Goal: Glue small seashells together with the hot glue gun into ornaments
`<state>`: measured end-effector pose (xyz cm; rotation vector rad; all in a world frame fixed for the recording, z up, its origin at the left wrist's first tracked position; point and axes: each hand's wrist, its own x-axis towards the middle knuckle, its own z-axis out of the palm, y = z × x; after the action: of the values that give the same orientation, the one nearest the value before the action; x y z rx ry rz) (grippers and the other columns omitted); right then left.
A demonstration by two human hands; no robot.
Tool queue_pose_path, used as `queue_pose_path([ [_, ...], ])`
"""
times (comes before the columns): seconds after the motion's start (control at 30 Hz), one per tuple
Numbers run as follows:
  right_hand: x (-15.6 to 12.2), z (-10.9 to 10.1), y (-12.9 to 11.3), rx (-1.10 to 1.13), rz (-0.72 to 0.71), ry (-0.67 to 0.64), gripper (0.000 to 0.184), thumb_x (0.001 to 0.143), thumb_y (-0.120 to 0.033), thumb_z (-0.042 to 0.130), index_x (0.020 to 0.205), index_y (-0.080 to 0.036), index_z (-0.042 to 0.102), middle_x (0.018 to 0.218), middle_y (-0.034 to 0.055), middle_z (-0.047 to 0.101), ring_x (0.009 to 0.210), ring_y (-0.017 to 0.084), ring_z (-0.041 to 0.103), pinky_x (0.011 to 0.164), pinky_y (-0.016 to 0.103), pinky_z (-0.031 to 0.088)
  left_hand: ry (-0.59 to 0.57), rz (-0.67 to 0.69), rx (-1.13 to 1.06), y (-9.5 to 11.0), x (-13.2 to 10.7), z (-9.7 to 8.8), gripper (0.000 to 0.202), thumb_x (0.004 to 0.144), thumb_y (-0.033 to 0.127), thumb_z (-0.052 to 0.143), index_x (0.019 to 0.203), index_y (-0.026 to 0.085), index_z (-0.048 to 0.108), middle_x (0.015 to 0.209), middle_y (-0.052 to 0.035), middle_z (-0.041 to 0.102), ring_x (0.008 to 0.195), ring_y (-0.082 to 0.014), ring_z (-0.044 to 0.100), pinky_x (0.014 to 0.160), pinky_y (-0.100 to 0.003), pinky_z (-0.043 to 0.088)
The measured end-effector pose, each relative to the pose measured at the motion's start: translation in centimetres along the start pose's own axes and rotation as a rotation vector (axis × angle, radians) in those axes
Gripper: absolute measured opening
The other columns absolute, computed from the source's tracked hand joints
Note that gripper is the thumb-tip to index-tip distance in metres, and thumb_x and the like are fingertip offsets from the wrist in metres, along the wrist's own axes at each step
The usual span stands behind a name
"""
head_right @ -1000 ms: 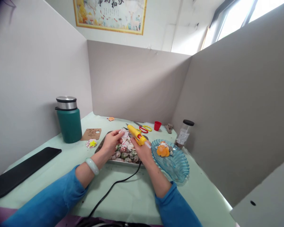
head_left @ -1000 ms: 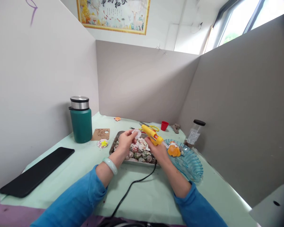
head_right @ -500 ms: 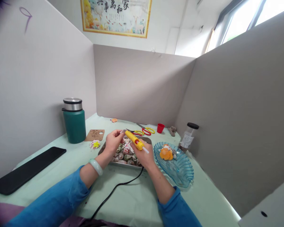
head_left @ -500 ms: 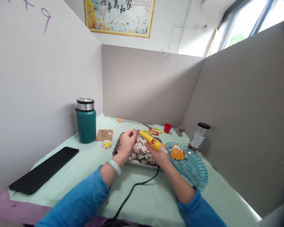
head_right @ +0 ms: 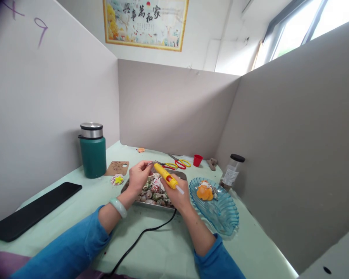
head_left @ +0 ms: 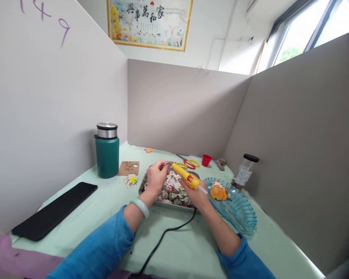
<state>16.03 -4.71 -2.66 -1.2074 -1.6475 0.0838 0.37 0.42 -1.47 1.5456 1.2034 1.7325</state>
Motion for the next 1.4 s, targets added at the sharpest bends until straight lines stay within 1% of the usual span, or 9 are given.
queue_pose_path([
  [0.17,0.0,0.1,0.2,-0.004,0.002,0.008,0.032,0.083,-0.050,0.057,0.075,-0.019,0.063,0.063,-0.0002,0.061,0.055,0.014,0.054,0.054,0.024,0.040,0.027,0.012,0.017,-0.2,0.2,0.0,0.026,0.078,0.041,0.061,0.083,0.018,0.071,0.058,0.0001,0.063,0.053,-0.0128,0.055,0.052,-0.022,0.040],
  [0.33,0.0,0.2,0.4,0.013,-0.007,-0.007,0.033,0.083,-0.050,0.057,0.077,-0.019,0.064,0.062,-0.0001,0.061,0.055,0.015,0.054,0.054,0.024,0.040,0.013,0.033,0.022,-0.3,0.2,0.0,0.024,0.079,0.037,0.060,0.086,0.018,0.072,0.067,-0.0020,0.067,0.056,-0.0134,0.058,0.054,-0.023,0.042],
  [0.47,0.0,0.1,0.5,0.001,-0.009,-0.030,0.034,0.083,-0.051,0.057,0.080,-0.018,0.065,0.064,0.0002,0.062,0.054,0.014,0.052,0.055,0.025,0.041,0.011,0.042,0.034,-0.3,0.2,-0.1,0.023,0.079,0.034,0.058,0.087,0.018,0.072,0.065,-0.0014,0.067,0.056,-0.0128,0.057,0.054,-0.022,0.042],
  [0.73,0.0,0.2,0.5,-0.024,-0.025,-0.015,0.033,0.083,-0.050,0.057,0.072,-0.019,0.060,0.058,-0.0019,0.057,0.054,0.013,0.051,0.054,0.024,0.039,0.011,0.084,0.067,-0.4,0.2,-0.2,0.023,0.080,0.033,0.056,0.087,0.018,0.073,0.064,-0.0012,0.066,0.056,-0.0131,0.056,0.055,-0.022,0.042],
  [0.9,0.0,0.0,0.2,-0.017,-0.024,-0.012,0.036,0.083,-0.052,0.055,0.072,-0.019,0.060,0.059,-0.0012,0.057,0.054,0.014,0.051,0.054,0.024,0.039,0.000,0.052,0.035,0.1,0.0,-0.1,0.027,0.080,0.039,0.057,0.087,0.018,0.072,0.065,-0.0020,0.067,0.055,-0.0136,0.058,0.053,-0.023,0.042],
  [1.03,0.0,0.0,0.2,-0.006,-0.003,0.006,0.038,0.084,-0.054,0.053,0.075,-0.018,0.063,0.062,0.0013,0.061,0.055,0.015,0.052,0.054,0.025,0.040,-0.028,-0.001,-0.009,0.7,-0.1,0.0,0.033,0.077,0.047,0.061,0.083,0.017,0.072,0.059,-0.0010,0.064,0.050,-0.0134,0.057,0.050,-0.023,0.041],
  [1.17,0.0,0.0,0.1,0.015,0.004,0.025,0.038,0.084,-0.054,0.055,0.077,-0.017,0.063,0.064,0.0018,0.062,0.056,0.015,0.053,0.056,0.024,0.041,-0.021,-0.023,-0.024,0.6,0.0,0.0,0.034,0.075,0.049,0.062,0.082,0.016,0.070,0.056,0.0003,0.062,0.048,-0.0121,0.055,0.049,-0.022,0.040],
  [1.3,0.0,0.0,0.3,-0.010,-0.015,-0.008,0.038,0.084,-0.054,0.055,0.077,-0.017,0.063,0.061,0.0004,0.060,0.054,0.014,0.052,0.054,0.024,0.040,-0.030,-0.028,-0.037,0.3,0.1,0.1,0.035,0.075,0.049,0.062,0.081,0.016,0.070,0.056,0.0009,0.061,0.047,-0.0119,0.055,0.048,-0.021,0.040],
  [1.4,0.0,0.1,0.5,-0.021,-0.016,-0.002,0.037,0.084,-0.053,0.054,0.075,-0.018,0.062,0.060,0.0000,0.060,0.053,0.014,0.051,0.054,0.024,0.039,-0.038,-0.044,-0.065,0.3,0.1,0.1,0.036,0.073,0.050,0.063,0.082,0.016,0.069,0.056,0.0008,0.061,0.047,-0.0120,0.055,0.047,-0.021,0.039],
])
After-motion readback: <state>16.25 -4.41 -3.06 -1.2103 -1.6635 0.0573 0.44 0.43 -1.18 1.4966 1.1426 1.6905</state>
